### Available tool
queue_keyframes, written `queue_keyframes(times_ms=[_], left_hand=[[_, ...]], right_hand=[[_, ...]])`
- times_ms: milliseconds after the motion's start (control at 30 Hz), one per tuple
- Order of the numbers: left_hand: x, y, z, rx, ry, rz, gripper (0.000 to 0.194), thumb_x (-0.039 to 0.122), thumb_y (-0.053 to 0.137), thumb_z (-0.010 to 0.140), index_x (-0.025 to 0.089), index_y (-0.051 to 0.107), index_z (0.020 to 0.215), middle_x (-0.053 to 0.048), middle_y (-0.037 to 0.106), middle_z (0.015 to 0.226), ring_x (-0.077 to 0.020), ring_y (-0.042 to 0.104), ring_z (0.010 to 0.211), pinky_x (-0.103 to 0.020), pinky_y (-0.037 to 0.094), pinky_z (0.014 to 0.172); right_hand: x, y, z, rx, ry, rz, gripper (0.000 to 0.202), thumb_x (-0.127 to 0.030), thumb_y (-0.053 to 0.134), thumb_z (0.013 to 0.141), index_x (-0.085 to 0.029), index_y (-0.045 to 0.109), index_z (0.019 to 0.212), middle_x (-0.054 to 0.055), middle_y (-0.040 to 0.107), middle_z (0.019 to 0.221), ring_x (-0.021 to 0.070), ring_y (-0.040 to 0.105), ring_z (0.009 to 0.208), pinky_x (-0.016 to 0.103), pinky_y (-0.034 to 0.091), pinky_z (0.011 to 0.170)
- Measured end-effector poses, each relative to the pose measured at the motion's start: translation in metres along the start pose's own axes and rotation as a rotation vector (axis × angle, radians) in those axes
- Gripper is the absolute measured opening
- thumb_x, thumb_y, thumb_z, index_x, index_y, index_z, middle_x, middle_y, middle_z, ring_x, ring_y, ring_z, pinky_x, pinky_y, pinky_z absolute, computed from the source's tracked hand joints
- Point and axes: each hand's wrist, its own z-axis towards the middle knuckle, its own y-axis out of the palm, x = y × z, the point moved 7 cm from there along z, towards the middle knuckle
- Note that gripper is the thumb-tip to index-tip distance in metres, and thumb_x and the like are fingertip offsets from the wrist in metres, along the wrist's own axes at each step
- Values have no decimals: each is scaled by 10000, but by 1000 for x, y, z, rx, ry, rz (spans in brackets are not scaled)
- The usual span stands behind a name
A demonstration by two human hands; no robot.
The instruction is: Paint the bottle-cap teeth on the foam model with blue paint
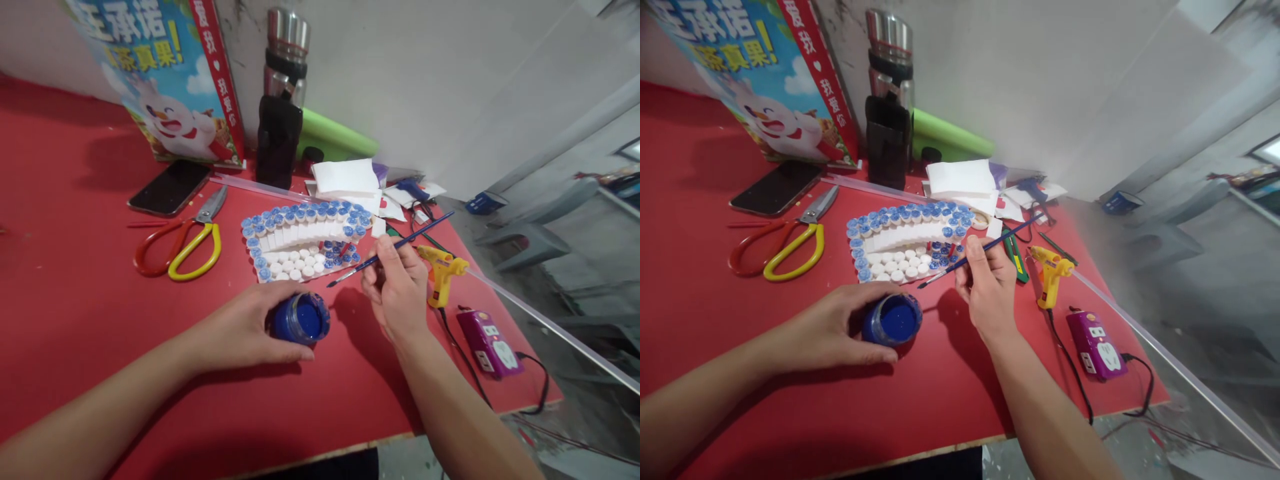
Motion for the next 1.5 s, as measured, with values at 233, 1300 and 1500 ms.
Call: queue_keyframes(times_ms=[233,1300,1500], left_hand=[[-4,-1,0,16,-41,49,595,472,912,740,250,709,1254,-61,790,1186,-301,747,1044,-365,610,885],[-6,3,0,12,-26,-37,596,438,927,750,270,708,1279,-38,785,1205,-277,747,1050,-365,608,904],[-7,3,0,21,-5,-46,617,437,939,746,282,712,1298,-23,791,1227,-275,752,1086,-381,597,986]], right_hand=[[-15,-13,2,57,-251,-376,297,-463,626,1057,-223,597,885,-73,578,619,67,491,448,189,377,407],[-18,12,0,-130,-519,-833,147,-297,526,1099,-232,593,986,-37,643,718,119,607,585,257,471,616],[-16,15,1,-133,-542,-886,172,-324,486,1116,-236,579,1001,-32,643,723,133,599,578,274,453,601]])
